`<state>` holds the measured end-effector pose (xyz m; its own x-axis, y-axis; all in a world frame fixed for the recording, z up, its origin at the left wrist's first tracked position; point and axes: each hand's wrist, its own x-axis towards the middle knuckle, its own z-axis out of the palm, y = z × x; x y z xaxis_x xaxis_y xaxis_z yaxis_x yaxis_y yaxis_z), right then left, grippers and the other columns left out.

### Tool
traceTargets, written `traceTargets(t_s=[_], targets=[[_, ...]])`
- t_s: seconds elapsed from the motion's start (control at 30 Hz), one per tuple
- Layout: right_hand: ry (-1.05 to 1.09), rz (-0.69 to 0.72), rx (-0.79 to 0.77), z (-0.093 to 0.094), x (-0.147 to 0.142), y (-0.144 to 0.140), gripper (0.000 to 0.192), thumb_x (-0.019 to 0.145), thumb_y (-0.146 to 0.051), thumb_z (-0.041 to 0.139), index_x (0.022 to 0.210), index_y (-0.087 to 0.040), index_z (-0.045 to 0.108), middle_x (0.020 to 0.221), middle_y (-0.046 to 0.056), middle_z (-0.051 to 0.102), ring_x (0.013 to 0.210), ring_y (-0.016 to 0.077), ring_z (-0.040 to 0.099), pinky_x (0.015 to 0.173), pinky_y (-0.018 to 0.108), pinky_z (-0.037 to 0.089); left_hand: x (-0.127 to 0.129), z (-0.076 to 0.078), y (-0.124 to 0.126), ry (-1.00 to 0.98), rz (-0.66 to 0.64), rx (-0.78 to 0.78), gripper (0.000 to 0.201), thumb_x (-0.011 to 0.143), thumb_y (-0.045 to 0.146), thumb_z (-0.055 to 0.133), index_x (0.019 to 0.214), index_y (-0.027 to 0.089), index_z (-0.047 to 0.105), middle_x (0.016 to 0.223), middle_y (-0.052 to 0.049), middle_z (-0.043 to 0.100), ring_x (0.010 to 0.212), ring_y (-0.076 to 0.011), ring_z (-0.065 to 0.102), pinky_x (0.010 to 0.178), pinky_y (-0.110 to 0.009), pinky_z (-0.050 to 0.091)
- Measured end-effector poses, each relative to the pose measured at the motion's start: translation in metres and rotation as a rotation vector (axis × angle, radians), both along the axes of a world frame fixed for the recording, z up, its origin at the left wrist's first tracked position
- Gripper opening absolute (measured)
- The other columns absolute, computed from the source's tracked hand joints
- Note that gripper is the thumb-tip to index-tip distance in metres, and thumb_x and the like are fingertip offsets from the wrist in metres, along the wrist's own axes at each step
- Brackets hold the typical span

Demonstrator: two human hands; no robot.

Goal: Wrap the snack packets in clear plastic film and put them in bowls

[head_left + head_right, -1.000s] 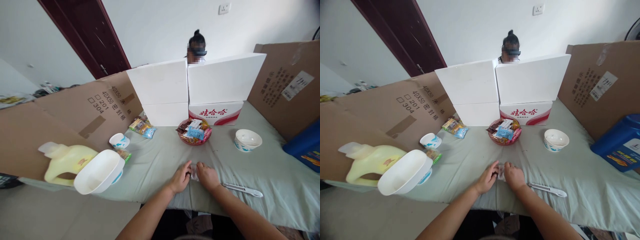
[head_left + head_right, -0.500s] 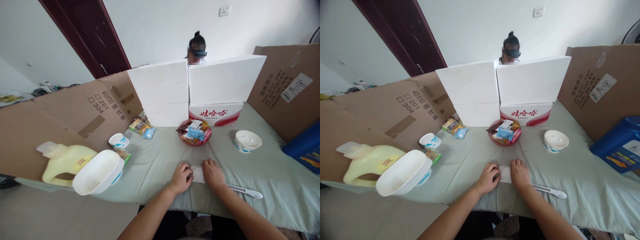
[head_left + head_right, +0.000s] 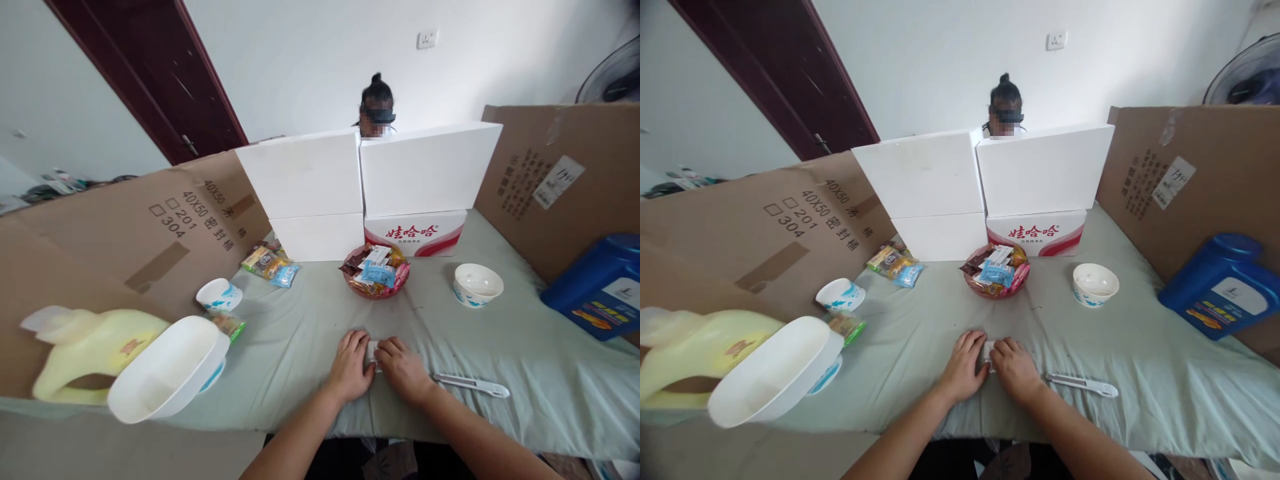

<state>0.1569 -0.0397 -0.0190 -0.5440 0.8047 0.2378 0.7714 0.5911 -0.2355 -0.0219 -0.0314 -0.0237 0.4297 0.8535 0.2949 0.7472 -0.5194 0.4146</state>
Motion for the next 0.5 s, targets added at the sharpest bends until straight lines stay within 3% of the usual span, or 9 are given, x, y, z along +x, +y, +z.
traceTargets(t_s=[0.17, 0.27, 0.4, 0.5], targets=[[-0.074, 0.003, 0.019, 0.018, 0.030, 0.017, 0.013, 0.089, -0.015, 0.053, 0.088, -0.020, 0.065, 0.090, 0.003, 0.064, 0.088, 0.0155, 0.055, 0.078, 0.025, 0.045, -0.006, -0.005, 0.002, -0.027, -0.011, 0.046, 0.051, 0.078, 0.022, 0.059, 0.128, 0.013, 0.052, 0.126, -0.015, 0.054, 0.122, -0.0319, 0.046, 0.104, -0.054, 0.039], [-0.104, -0.187, 0.057, 0.051, 0.085, 0.045, 0.024, 0.090, -0.010, 0.045, 0.100, -0.018, 0.066, 0.103, 0.008, 0.065, 0.097, 0.0171, 0.055, 0.087, 0.028, 0.043, -0.006, -0.005, 0.003, -0.014, -0.034, 0.055, 0.046, 0.078, 0.023, 0.060, 0.123, 0.015, 0.056, 0.123, -0.014, 0.057, 0.121, -0.0313, 0.048, 0.103, -0.053, 0.041], [-0.168, -0.521, 0.083, 0.096, 0.173, 0.091, 0.034, 0.096, -0.018, 0.036, 0.119, -0.011, 0.060, 0.126, 0.018, 0.056, 0.121, 0.0277, 0.045, 0.101, 0.043, 0.035, -0.004, -0.003, 0.003, -0.003, -0.035, 0.046, 0.043, 0.078, 0.025, 0.060, 0.121, 0.017, 0.058, 0.122, -0.013, 0.058, 0.119, -0.0312, 0.050, 0.101, -0.053, 0.042], [-0.268, -0.656, -0.055, 0.105, 0.216, 0.120, 0.028, 0.094, -0.023, 0.046, 0.105, -0.007, 0.066, 0.112, 0.021, 0.062, 0.110, 0.0295, 0.054, 0.095, 0.046, 0.041, -0.003, -0.004, 0.003, 0.002, -0.029, 0.022, 0.042, 0.079, 0.025, 0.060, 0.120, 0.016, 0.059, 0.122, -0.014, 0.058, 0.119, -0.0316, 0.049, 0.101, -0.053, 0.042]])
